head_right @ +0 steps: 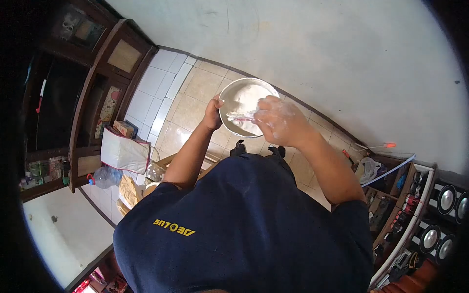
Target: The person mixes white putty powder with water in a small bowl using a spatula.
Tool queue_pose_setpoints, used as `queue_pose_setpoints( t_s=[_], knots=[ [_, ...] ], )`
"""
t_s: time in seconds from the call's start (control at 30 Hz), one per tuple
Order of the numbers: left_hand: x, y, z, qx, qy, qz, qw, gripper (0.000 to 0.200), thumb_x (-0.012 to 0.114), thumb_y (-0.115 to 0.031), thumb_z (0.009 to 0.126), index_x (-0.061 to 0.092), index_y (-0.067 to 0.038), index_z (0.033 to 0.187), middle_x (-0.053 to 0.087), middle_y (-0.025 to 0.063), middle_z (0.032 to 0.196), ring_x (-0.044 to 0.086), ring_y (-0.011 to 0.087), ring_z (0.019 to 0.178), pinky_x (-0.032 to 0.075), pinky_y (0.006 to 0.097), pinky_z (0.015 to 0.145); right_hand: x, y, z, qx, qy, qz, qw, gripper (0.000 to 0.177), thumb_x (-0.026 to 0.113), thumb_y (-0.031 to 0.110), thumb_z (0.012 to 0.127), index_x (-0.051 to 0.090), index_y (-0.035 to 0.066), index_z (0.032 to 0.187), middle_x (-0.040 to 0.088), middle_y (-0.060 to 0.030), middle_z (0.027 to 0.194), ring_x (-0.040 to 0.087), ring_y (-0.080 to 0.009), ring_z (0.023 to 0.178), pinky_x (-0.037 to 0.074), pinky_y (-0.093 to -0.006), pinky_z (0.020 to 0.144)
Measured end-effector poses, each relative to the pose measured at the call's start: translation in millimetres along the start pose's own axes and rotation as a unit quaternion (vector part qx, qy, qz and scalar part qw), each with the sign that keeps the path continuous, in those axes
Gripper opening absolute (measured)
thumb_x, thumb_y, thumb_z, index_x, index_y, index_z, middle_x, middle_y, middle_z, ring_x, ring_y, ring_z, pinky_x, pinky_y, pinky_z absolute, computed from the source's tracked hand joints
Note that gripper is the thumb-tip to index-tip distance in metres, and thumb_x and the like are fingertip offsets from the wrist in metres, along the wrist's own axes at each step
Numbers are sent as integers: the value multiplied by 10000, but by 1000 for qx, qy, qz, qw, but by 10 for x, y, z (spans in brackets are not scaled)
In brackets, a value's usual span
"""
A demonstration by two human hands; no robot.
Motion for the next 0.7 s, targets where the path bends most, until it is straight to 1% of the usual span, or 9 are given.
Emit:
queue_pose_setpoints(
  t_s=[0.07,0.13,0.17,0.23,0.27,0.33,0.47,0.57,0.7],
  knots=[
    [43,14,2,-1,-4,-4,1000,663,442,-336,755,468,56,1290,598,161,1163,575,242,1050,445,326,911,-51,-1,21,-3,-12,16,1000,82,620,99,780,624,41,721,545,-128,739,564,-313,734,457,-432,623],
    [87,5,23,-11,1,-42,999,646,442,-319,759,475,65,1277,595,166,1169,573,243,1060,434,330,936,-116,-16,64,68,-57,8,996,95,616,100,784,615,26,724,539,-141,716,558,-346,684,445,-446,599],
    [90,15,58,-11,1,-42,999,646,442,-319,759,475,65,1277,595,166,1169,573,243,1060,434,330,936,-128,18,97,67,-57,7,996,95,616,100,784,615,26,724,539,-141,716,558,-346,684,445,-446,599],
    [97,6,156,56,34,-7,998,632,452,-294,758,474,76,1270,590,172,1177,564,243,1082,429,334,950,-137,28,150,194,-86,27,977,150,627,135,820,613,-7,771,538,-186,720,551,-376,652,431,-441,599],
    [86,33,180,57,34,-7,998,632,452,-294,758,474,76,1270,590,172,1177,564,243,1082,429,334,950,-105,54,171,193,-86,27,977,150,627,135,820,613,-7,771,538,-186,720,551,-376,652,431,-441,599],
    [63,36,207,73,-14,14,997,625,466,-271,749,475,81,1265,592,174,1173,564,238,1086,426,332,954,-47,38,162,256,-147,8,956,131,611,127,776,604,6,726,537,-174,689,554,-388,647,434,-463,588],
    [41,151,197,87,-30,3,996,615,448,-264,745,480,80,1254,594,172,1169,564,234,1077,419,325,947,107,-23,152,218,-152,30,964,153,608,154,784,606,13,724,546,-178,707,562,-387,661,431,-471,596],
    [42,187,163,105,-41,10,994,618,437,-268,745,477,79,1255,592,175,1164,561,243,1076,415,331,947,183,-109,173,217,-91,51,971,170,596,173,792,607,13,738,549,-181,718,564,-392,668,434,-476,608],
    [3,204,158,107,-44,47,992,627,432,-270,741,472,76,1262,584,183,1178,551,252,1096,402,343,965,226,-230,116,197,-93,8,976,161,625,161,811,609,7,769,550,-200,727,560,-409,674,437,-469,600]
  ],
)
Point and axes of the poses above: each hand's wrist, its own z-axis towards the middle knuckle, its own x-axis out of the palm, y = z × x, the point moved 3 cm from there along z, towards the middle knuckle
